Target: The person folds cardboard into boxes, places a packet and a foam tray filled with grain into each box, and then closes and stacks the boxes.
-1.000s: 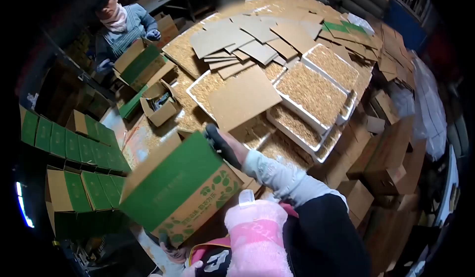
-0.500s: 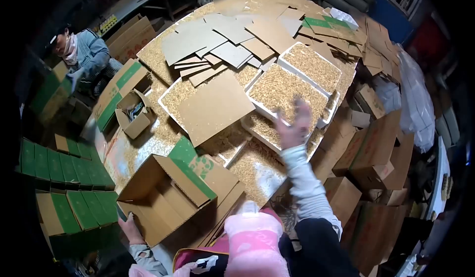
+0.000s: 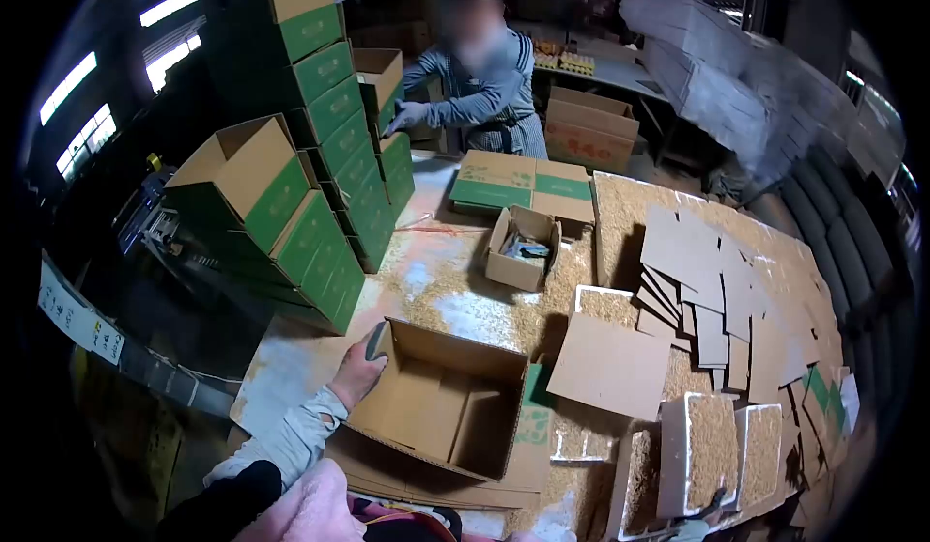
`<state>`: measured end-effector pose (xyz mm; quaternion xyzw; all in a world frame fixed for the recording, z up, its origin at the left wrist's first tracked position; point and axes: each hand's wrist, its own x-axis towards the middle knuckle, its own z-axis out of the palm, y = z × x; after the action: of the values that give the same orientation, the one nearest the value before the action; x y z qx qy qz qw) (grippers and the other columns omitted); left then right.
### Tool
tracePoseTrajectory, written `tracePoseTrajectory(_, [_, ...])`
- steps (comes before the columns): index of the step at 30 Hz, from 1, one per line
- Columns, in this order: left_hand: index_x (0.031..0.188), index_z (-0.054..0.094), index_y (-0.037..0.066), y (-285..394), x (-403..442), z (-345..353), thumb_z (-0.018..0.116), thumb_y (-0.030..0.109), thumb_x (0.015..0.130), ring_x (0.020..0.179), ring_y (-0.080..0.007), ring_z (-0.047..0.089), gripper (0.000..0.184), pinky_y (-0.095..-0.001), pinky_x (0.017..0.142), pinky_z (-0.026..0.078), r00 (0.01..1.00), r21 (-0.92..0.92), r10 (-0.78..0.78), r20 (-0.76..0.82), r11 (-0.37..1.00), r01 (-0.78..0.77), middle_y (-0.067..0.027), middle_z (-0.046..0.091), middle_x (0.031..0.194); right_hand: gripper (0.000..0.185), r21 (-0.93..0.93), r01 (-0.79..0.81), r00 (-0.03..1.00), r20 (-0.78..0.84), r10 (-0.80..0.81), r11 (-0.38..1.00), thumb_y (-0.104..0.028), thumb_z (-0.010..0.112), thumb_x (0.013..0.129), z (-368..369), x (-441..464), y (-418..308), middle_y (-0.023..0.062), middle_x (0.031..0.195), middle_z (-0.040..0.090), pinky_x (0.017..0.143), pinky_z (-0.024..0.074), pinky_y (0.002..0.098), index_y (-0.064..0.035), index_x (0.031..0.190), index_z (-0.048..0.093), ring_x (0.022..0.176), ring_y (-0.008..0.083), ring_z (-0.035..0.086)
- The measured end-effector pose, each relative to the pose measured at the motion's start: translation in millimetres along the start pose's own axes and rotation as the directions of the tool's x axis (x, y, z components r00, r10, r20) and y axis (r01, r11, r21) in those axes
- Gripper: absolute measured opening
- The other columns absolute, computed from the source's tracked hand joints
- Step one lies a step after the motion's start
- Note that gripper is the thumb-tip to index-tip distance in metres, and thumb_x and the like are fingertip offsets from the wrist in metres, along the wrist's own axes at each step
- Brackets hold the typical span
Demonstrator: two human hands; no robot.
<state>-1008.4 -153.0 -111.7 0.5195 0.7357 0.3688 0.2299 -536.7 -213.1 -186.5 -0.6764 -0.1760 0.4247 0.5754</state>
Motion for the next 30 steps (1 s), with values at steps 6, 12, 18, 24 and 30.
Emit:
tracePoseTrajectory(6, [0.127,0.042,0.006,-6.9,-6.7,-5.9,0.053,0.01,0.072,0.105,-0.0353,0.049,0.056,-0.0383,0.089,0.039,0.999,-0.118,0.003,0.034,0.993,0.001,-0.0228,0.054,0.11,0.058,0.092,0.106,0.979,0.164,-0.12,0.99,-0.04,0.043,0.092,15.3,-54.3,-77.0,0.0158,0.126,0.047,0.092,0.0432,0.035,0.0005,0.131,0.035,0.105,0.0251,0.054])
tracePoseTrajectory(12, [0.125,0.044,0.003,9.1,28.0,10.9,0.055,0.009,0.072,0.094,-0.027,0.058,0.055,-0.0342,0.081,0.045,0.957,-0.038,0.052,0.285,0.998,-0.043,-0.0157,0.059,0.108,0.054,0.38,-0.071,0.758,0.622,-0.198,0.922,-0.04,0.042,0.092,19.7,-69.3,-194.4,0.0164,0.121,0.052,0.086,0.0481,0.0371,0.0009,0.128,0.038,0.1,0.0259,0.058])
tracePoseTrajectory(18, [0.117,0.05,0.001,3.8,37.1,63.0,0.058,0.017,0.079,0.089,-0.019,0.057,0.042,-0.0305,0.078,0.045,0.865,-0.438,0.366,0.344,0.877,-0.197,-0.0078,0.061,0.099,0.045,0.205,-0.337,0.585,0.811,0.034,0.919,-0.032,0.056,0.087,184.6,-116.9,-118.3,0.0095,0.11,0.059,0.081,0.0477,0.0313,0.002,0.117,0.05,0.094,0.0188,0.059])
tracePoseTrajectory(24, [0.108,0.056,-0.001,3.0,26.5,13.4,0.056,0.018,0.085,0.082,-0.0115,0.054,0.031,-0.0266,0.075,0.044,0.924,-0.646,0.247,0.292,0.763,0.0,-0.0027,0.061,0.093,0.04,-0.006,-0.215,0.632,0.762,0.143,0.977,-0.025,0.056,0.088,163.4,-83.7,-107.4,0.008,0.103,0.06,0.075,0.05,0.028,-0.001,0.119,0.048,0.088,0.0153,0.06])
tracePoseTrajectory(30, [0.113,0.054,-0.003,0.5,19.3,30.8,0.053,0.016,0.087,0.085,-0.0111,0.053,0.033,-0.0253,0.079,0.042,0.959,-0.609,0.185,0.213,0.793,-0.018,-0.005,0.062,0.097,0.053,-0.218,0.225,0.783,0.62,-0.043,0.949,-0.01,0.062,0.081,127.0,-31.9,-48.6,0.0101,0.097,0.061,0.069,0.0512,0.0301,0.0008,0.126,0.037,0.079,0.0163,0.06])
